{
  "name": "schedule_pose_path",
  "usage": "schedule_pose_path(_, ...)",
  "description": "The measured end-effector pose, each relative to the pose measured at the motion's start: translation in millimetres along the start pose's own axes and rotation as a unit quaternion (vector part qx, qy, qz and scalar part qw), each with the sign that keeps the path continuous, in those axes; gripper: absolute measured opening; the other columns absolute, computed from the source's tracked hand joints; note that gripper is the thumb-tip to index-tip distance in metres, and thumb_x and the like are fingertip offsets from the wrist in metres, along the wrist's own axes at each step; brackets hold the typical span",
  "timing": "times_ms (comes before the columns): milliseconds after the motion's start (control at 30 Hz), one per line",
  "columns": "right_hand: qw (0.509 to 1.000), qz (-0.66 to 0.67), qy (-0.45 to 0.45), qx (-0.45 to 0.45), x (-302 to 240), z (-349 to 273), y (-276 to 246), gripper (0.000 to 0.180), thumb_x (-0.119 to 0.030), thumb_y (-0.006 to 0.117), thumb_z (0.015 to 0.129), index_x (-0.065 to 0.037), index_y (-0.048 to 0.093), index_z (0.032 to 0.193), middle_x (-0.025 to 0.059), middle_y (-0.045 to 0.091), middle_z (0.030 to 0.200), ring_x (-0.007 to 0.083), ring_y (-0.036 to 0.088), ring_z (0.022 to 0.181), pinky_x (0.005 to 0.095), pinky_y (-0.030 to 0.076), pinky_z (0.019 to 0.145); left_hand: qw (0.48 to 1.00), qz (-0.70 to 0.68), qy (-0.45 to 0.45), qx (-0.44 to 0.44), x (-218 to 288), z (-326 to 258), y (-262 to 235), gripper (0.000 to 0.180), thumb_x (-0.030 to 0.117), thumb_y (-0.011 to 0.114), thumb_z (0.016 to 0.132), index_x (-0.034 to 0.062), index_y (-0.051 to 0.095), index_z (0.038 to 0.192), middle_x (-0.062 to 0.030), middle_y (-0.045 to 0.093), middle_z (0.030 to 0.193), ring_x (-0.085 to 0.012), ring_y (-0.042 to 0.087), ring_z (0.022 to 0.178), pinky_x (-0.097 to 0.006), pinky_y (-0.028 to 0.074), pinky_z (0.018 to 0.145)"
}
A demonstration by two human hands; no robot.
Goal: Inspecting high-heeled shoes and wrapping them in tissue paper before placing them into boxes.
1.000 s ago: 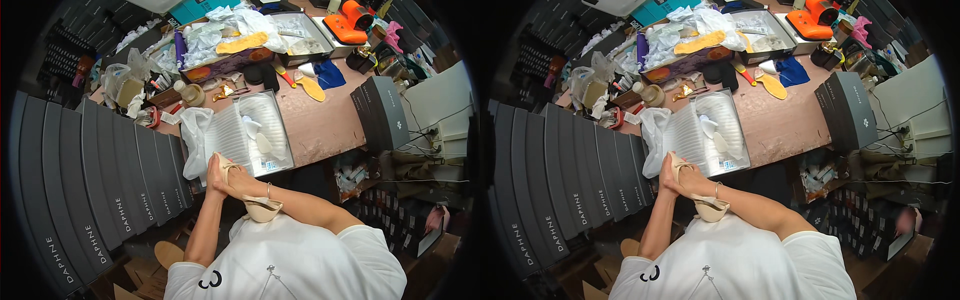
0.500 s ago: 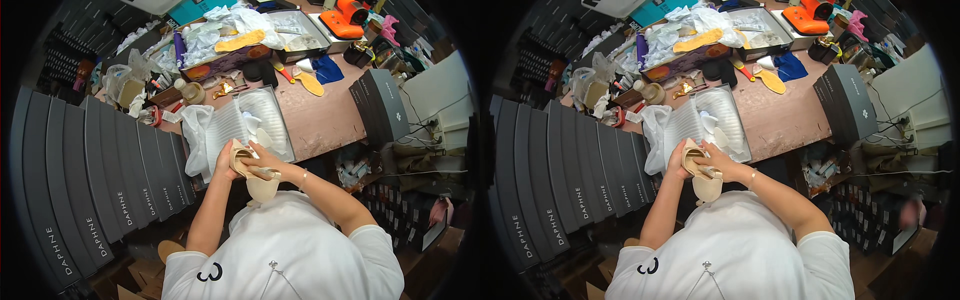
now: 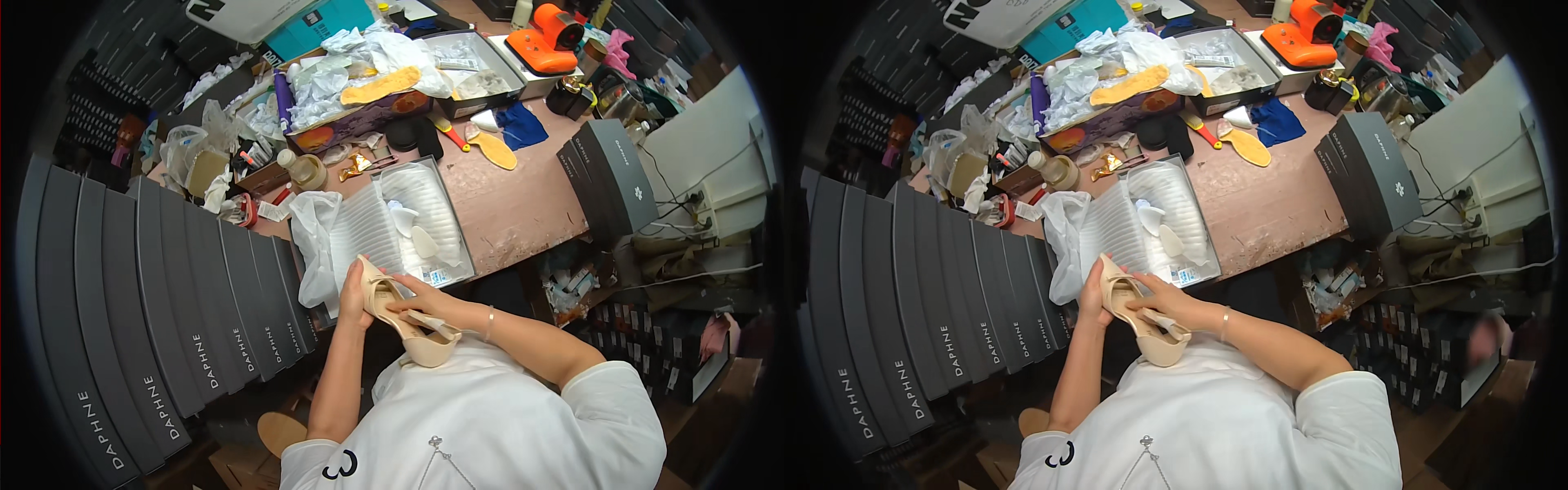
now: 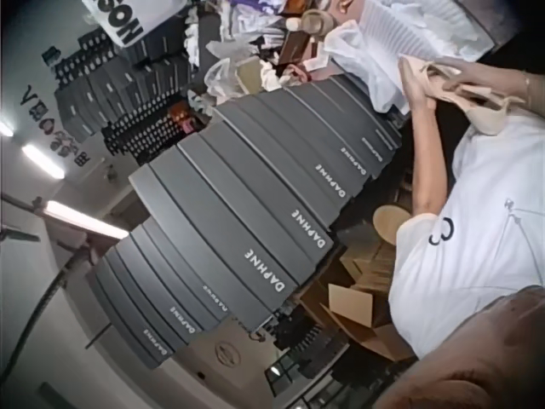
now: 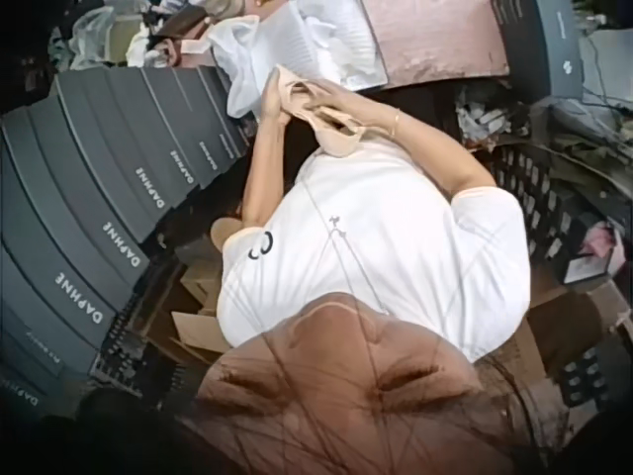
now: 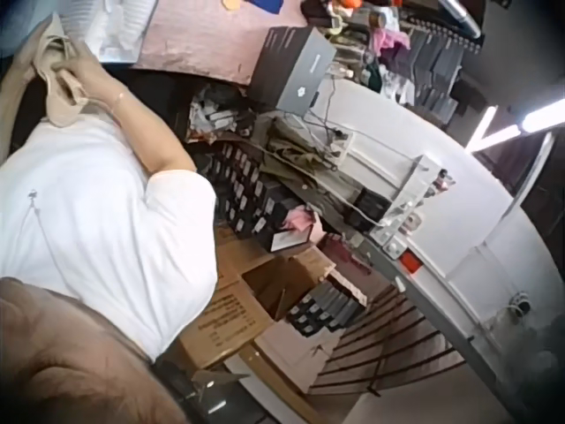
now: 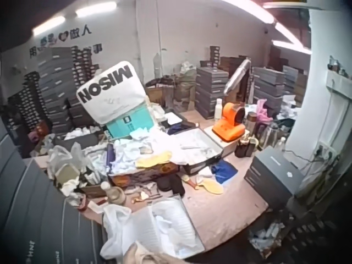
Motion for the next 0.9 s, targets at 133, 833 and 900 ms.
schedule_pose_path(133, 0.894, -0.436, 0.014, 0.103, -9, 7, -78, 0.026, -0.018, 0.059, 0.083, -0.005, 0.067, 0.104, 0.0134, 0.04, 0.142, 0.0338, 0.026, 0.137, 0.0615, 0.017, 0.108, 0.991, -0.083, -0.065, -0.08, -5, -21, 30, 0.052, 0.047, 0.041, 0.097, 0.0102, 0.036, 0.133, -0.0205, 0.056, 0.109, -0.0321, 0.061, 0.095, -0.044, 0.056, 0.073)
schedule_pose_path(833, 0.979, -0.161, 0.087, 0.092, -19, 54, -110, 0.038, -0.027, 0.071, 0.077, -0.002, 0.063, 0.105, 0.0166, 0.059, 0.111, 0.0332, 0.058, 0.104, 0.0408, 0.047, 0.085, 0.993, -0.023, -0.03, 0.109, -40, -56, 29, 0.037, 0.025, 0.054, 0.095, 0.0047, 0.05, 0.125, -0.0121, 0.064, 0.097, -0.0168, 0.066, 0.08, -0.026, 0.056, 0.066)
schedule_pose_path(900, 0.859, -0.458, 0.039, 0.226, 9, 78, -134, 0.036, -0.025, 0.074, 0.074, -0.004, 0.064, 0.102, 0.0172, 0.054, 0.12, 0.0385, 0.047, 0.119, 0.0512, 0.035, 0.098, 0.993, 0.0, -0.066, 0.097, -36, -47, 31, 0.037, 0.032, 0.052, 0.095, 0.0036, 0.054, 0.12, -0.0109, 0.065, 0.093, -0.0154, 0.065, 0.077, -0.025, 0.055, 0.063)
Point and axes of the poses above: each hand's wrist, its own z-axis towards the middle knuckle, its own y-axis out of the palm, x = y × z, the point moved 6 cm from there along z, towards the middle knuckle
